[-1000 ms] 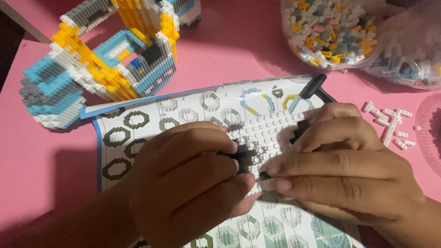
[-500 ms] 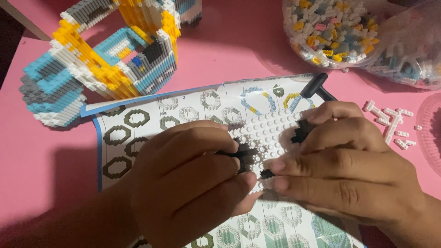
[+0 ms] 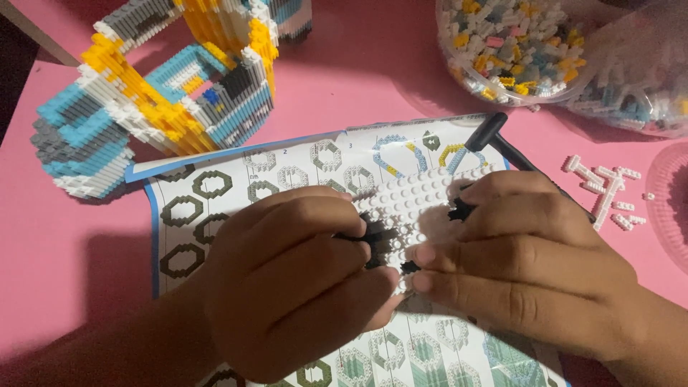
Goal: Assembling a complex structure using small interlocking plastic blocks following printed instructions.
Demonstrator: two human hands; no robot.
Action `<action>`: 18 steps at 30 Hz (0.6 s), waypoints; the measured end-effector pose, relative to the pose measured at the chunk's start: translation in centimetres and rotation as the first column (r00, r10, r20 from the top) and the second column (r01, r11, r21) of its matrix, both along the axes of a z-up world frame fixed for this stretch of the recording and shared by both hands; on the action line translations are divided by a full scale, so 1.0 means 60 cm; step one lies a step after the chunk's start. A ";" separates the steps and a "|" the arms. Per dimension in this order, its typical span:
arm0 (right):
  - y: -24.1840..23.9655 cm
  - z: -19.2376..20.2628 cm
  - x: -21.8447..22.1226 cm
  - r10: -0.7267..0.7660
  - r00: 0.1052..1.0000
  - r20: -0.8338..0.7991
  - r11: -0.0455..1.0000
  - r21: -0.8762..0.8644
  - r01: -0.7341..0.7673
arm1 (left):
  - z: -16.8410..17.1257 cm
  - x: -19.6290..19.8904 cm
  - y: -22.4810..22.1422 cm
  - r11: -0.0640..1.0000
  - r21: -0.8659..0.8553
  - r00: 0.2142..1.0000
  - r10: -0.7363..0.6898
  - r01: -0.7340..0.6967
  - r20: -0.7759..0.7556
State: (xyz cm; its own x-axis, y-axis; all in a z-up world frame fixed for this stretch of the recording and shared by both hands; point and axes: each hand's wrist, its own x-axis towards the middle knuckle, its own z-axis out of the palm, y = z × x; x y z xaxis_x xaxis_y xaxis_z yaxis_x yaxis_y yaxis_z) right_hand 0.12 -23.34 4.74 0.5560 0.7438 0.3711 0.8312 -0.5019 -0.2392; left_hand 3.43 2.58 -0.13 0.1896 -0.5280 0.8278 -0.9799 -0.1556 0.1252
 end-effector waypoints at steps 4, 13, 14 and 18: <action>-0.011 -0.040 0.023 0.055 0.995 0.087 0.977 0.203 -0.072 | -0.004 0.004 -0.007 0.998 -0.049 0.998 0.030 -0.028 0.047; 0.000 -0.030 0.025 0.087 0.986 0.145 0.972 0.206 -0.116 | -0.003 0.002 -0.007 1.000 -0.013 0.999 -0.019 0.019 -0.028; 0.001 -0.026 0.022 0.082 0.991 0.110 0.976 0.192 -0.102 | -0.004 0.001 -0.007 1.000 -0.006 0.999 -0.017 0.017 -0.027; -0.001 -0.021 0.017 0.076 0.994 0.077 0.979 0.181 -0.089 | -0.003 0.001 -0.005 0.999 -0.009 0.997 -0.050 0.050 -0.060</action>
